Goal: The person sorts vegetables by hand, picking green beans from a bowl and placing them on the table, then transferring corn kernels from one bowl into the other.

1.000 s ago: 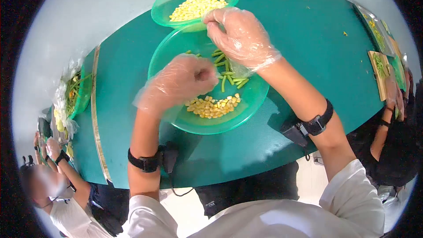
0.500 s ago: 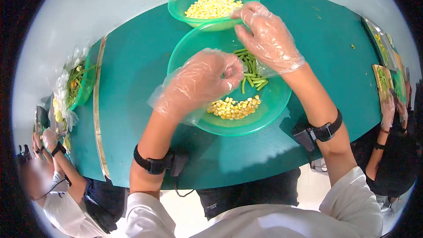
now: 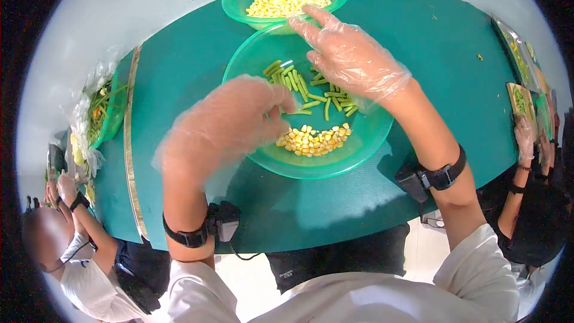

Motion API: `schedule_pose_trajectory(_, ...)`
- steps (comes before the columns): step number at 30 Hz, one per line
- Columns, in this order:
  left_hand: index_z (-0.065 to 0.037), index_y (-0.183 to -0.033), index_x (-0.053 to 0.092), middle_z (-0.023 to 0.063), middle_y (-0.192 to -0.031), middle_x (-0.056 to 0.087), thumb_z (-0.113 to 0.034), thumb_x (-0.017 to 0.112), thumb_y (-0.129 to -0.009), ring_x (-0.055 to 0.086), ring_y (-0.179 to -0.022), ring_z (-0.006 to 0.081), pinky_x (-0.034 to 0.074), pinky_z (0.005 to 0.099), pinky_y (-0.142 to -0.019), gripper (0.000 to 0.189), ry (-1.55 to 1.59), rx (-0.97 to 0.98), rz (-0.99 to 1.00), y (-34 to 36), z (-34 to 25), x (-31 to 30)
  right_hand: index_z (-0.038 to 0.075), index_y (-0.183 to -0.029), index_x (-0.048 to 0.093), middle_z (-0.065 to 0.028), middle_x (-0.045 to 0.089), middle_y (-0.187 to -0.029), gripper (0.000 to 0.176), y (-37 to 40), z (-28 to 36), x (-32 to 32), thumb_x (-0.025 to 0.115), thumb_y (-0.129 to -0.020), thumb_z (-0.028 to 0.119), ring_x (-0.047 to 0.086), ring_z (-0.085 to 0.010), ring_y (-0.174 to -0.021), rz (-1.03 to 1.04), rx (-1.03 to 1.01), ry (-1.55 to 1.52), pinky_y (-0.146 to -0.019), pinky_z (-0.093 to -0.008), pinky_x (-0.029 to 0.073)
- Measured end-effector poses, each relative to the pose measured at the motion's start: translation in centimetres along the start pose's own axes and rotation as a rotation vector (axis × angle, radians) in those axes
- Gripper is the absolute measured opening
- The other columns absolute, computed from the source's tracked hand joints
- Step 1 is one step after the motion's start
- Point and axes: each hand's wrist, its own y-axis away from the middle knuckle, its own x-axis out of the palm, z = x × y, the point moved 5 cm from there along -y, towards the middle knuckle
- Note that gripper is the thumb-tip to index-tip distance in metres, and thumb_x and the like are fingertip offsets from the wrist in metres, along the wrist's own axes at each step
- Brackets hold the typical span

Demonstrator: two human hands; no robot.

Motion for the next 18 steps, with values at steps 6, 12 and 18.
schedule_pose_trajectory(6,-0.01,-0.115,0.067,0.0149,-0.11,0.068,-0.02,0.078,-0.08,0.063,-0.105,0.0341,0.049,0.0436,-0.093,0.038,-0.116,0.153,-0.166,1.6,-0.5,3.1,0.005,-0.143,0.051,-0.0337,0.046,-0.145,0.053,0.1,-0.4,0.0,0.06,-0.092,0.014,0.064,-0.0503,-0.105,-0.041,-0.055,-0.019,-0.099,-0.0515,0.051)
schedule_pose_trajectory(12,-0.009,-0.118,0.064,0.0154,-0.113,0.067,-0.024,0.081,-0.077,0.062,-0.109,0.0362,0.048,0.0442,-0.096,0.047,-0.107,0.003,-0.042,1.1,-1.6,2.6,0.007,-0.141,0.054,-0.0295,0.045,-0.149,0.05,0.3,-0.5,0.1,0.064,-0.092,0.013,0.062,-0.0468,-0.109,-0.057,-0.013,-0.049,-0.099,-0.0496,0.05)
schedule_pose_trajectory(18,-0.007,-0.118,0.063,0.0136,-0.107,0.067,-0.032,0.088,-0.069,0.064,-0.102,0.0344,0.049,0.0423,-0.09,0.061,-0.006,0.12,0.185,1.5,-2.0,1.5,0.006,-0.137,0.058,-0.0313,0.042,-0.15,0.045,0.3,-0.5,-0.1,0.064,-0.092,0.014,0.063,-0.0469,-0.106,0.026,-0.007,-0.079,-0.099,-0.0494,0.05)
